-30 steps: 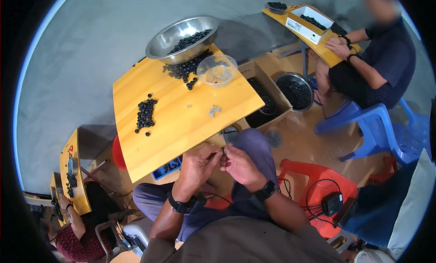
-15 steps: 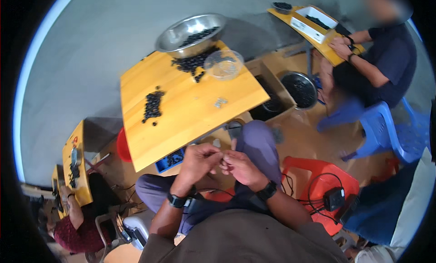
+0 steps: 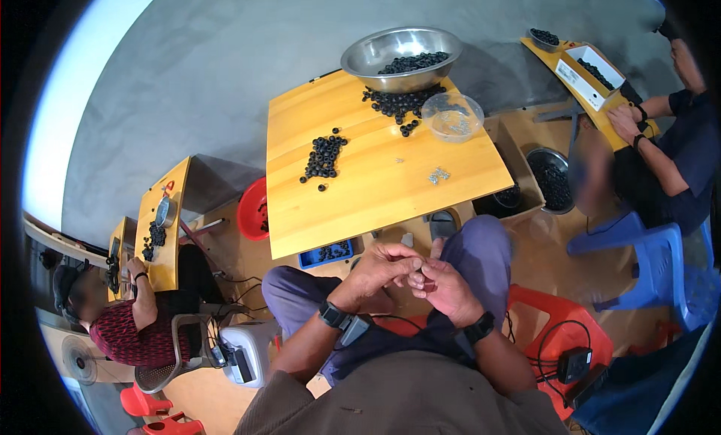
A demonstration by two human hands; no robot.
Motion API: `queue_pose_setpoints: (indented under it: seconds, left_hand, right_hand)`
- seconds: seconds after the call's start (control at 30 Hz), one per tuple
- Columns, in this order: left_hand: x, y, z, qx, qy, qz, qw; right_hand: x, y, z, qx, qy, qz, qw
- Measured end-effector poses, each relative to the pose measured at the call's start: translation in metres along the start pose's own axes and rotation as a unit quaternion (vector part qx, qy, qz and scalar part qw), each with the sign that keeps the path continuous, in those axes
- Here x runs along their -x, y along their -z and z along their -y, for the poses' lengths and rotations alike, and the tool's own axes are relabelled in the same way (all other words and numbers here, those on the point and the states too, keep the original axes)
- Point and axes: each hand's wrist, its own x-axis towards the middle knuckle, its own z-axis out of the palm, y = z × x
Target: The worker is sorting small black plastic components and small metal rings at a workbench.
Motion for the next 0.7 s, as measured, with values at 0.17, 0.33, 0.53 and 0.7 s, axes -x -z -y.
queue_pose_setpoints:
  seconds: [0.17,0.33,0.53,0.7]
  left_hand:
    - [-0.017,0.080,-0.024,-0.184,-0.072,-0.243,0.950]
    - [-0.035,0.209,-0.040,-0.539,-0.156,-0.487,0.669]
    - [-0.063,0.218,-0.043,-0.561,-0.070,-0.468,0.679]
    - [-0.067,0.221,-0.035,-0.535,-0.095,-0.467,0.698]
  right_hand:
    - [-0.003,-0.002,0.032,-0.035,0.050,-0.013,0.998]
    - [-0.001,0.011,0.065,-0.010,0.100,0.021,0.995]
    - [-0.007,0.018,0.073,0.035,0.108,0.041,0.993]
    - [-0.007,0.014,0.073,0.029,0.109,0.026,0.993]
